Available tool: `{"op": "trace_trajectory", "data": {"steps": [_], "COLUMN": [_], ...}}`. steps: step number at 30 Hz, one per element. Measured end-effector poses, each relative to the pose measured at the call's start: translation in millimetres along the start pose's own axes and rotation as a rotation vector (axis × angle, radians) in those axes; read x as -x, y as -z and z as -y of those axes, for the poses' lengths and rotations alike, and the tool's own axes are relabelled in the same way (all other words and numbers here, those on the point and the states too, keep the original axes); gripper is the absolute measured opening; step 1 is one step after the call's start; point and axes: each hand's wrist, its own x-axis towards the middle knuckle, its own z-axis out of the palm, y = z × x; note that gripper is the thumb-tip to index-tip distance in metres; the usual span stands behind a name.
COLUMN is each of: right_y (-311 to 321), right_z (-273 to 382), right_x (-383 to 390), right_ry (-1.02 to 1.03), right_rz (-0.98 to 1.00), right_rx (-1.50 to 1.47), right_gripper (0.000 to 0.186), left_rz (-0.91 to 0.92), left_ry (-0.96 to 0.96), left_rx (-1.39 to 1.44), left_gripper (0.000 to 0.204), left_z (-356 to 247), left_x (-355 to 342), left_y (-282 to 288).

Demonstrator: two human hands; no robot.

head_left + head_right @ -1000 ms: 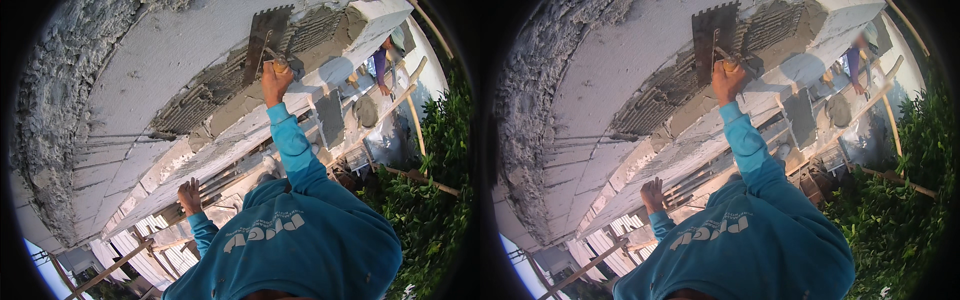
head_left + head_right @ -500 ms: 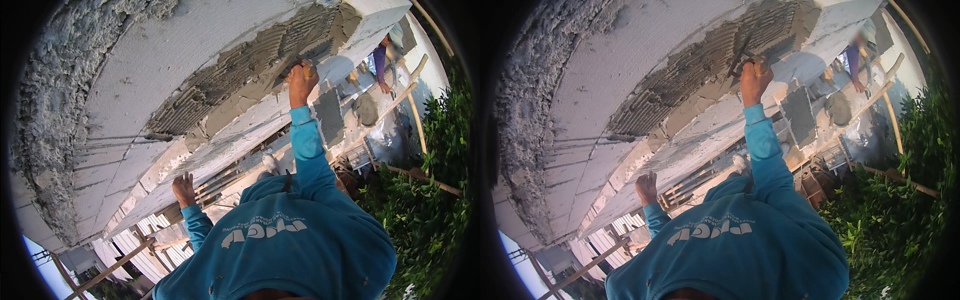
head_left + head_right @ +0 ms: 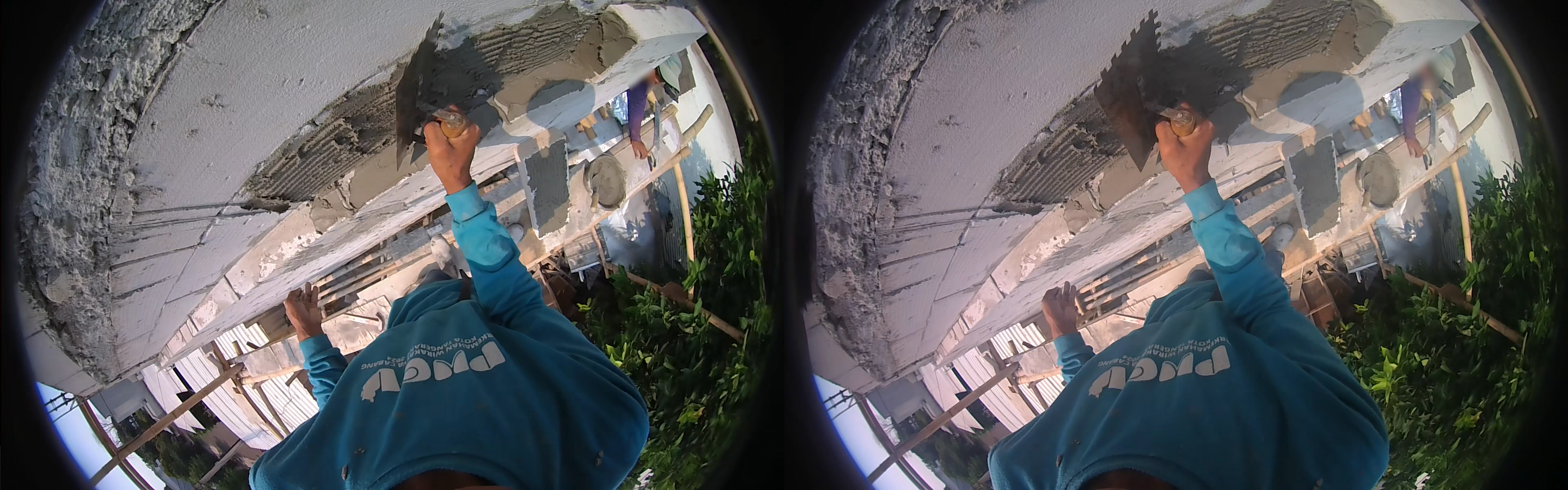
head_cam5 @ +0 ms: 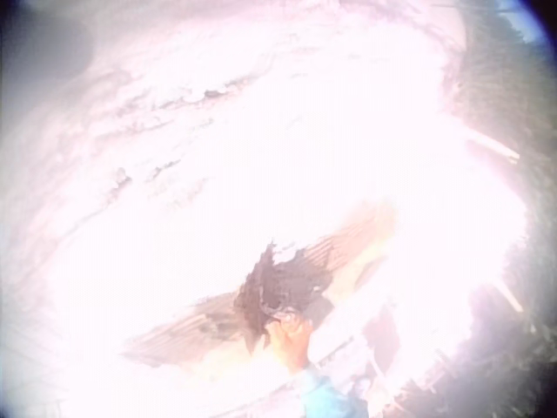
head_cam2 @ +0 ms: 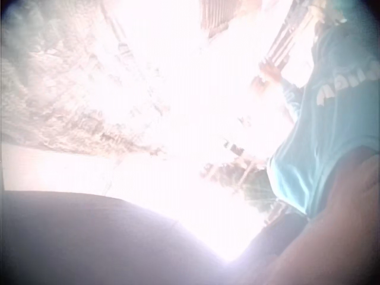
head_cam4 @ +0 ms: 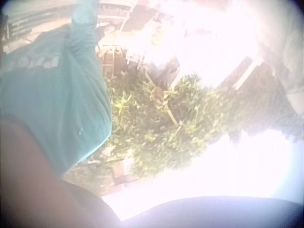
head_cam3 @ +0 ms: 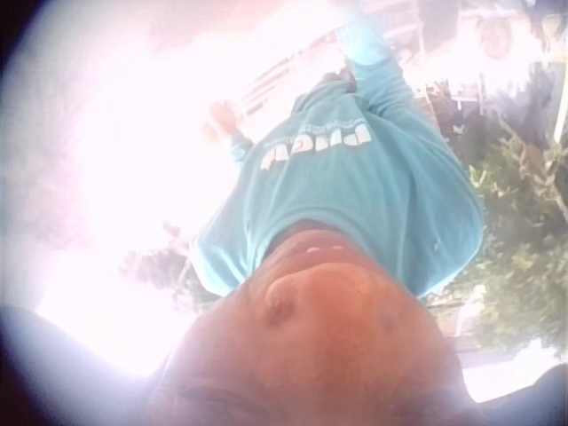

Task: The person applies mortar to a wall using a trowel, spreads it evenly, and places a large rectangular tile onto the mortar. The person presses the tile into place and adjusts its position on the wall.

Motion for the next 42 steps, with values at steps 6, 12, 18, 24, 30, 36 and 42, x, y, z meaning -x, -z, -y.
{"op": "trace_trajectory", "data": {"steps": [6, 12, 18, 24, 30, 36, 42], "right_y": [-60.9, -103.2, -117.1, -19.5, 152.3, 241.0, 188.9], "right_z": [-3.4, -5.7, 5.9, 2.4, -8.0, -33.1, -17.2], "right_x": [56.5, 98.3, 115.7, 55.1, -100.8, -203.3, -177.8], "right_ry": [0.009, -0.01, -0.075, -0.234, 0.025, -0.012, 0.116], "right_rz": [0.031, 0.146, 0.237, -0.012, -0.38, -0.333, -0.163], "right_rx": [0.039, 0.068, -0.054, -0.504, -0.409, 0.223, 0.12], "right_gripper": [0.016, 0.016, 0.01, 0.009, 0.033, 0.028, 0.028], "left_rz": [-0.002, 0.0, 0.037, 0.064, 0.096, 0.02, 0.054], "left_ry": [-0.062, -0.095, -0.116, -0.076, -0.124, -0.127, -0.184], "left_rx": [0.018, 0.036, 0.021, -0.008, 0.024, 0.012, -0.09], "left_gripper": [0.026, 0.026, 0.023, 0.032, 0.024, 0.017, 0.016], "left_z": [-9.0, -18.0, -19.9, -20.5, -20.8, -21.8, -22.2], "left_x": [7.5, 16.7, -5.8, -14.7, -42.3, -25.4, -23.7], "left_y": [3.1, 10.2, -10.4, -34.9, -42.7, -65.2, -50.0]}}
